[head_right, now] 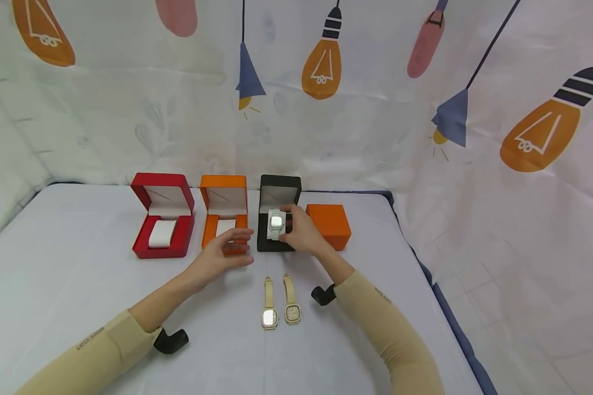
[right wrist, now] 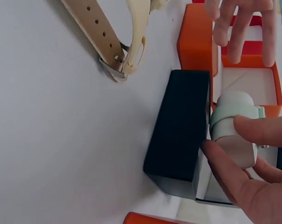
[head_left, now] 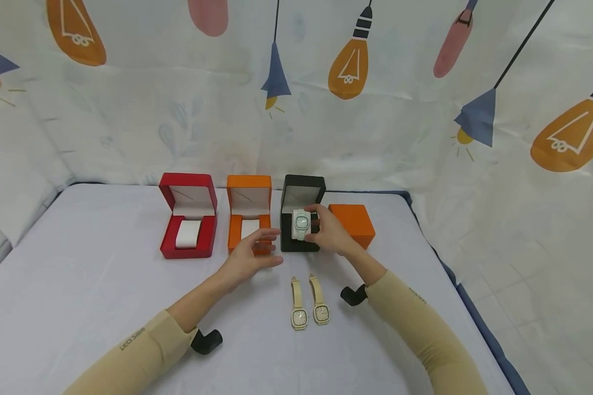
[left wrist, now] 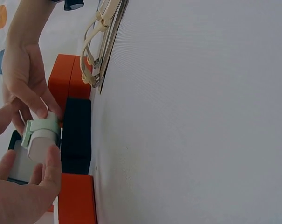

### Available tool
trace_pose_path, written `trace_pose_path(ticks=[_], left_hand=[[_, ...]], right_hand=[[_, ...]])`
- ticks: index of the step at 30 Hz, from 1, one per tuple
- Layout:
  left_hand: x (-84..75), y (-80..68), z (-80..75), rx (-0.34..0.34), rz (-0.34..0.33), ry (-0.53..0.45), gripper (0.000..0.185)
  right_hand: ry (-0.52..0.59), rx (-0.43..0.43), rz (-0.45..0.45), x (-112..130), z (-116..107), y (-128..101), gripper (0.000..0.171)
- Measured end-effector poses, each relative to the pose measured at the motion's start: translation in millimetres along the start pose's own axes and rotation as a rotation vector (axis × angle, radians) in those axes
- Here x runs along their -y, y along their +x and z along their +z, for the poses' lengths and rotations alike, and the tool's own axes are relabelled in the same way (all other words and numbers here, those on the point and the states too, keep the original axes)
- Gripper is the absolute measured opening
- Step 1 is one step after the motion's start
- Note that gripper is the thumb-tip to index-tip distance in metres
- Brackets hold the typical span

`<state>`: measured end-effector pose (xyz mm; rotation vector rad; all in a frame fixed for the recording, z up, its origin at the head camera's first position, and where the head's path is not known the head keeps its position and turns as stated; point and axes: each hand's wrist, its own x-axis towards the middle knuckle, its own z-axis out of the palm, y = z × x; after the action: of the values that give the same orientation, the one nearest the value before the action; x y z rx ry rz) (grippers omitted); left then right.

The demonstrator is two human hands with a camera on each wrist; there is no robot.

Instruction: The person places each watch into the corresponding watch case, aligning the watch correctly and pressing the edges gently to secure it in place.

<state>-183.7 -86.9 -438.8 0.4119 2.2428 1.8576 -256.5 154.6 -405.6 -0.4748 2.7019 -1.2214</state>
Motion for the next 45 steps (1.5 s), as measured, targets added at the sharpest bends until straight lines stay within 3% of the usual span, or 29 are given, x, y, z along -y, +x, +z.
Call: trace_pose_path(ticks=[28,45], left_hand=[[2.8,-2.4,-2.0,0.019,-0.002,0.016,0.063],[4.7,-1.8,-1.9,0.023,-0.005,0.019,0.063]], right_hand=[[-0.147,0.094,0.015,-3.0,-7.2,15.6,0.066],[-0.092,0.133,0.077,-4.5,-9.2,20.5,0.065]])
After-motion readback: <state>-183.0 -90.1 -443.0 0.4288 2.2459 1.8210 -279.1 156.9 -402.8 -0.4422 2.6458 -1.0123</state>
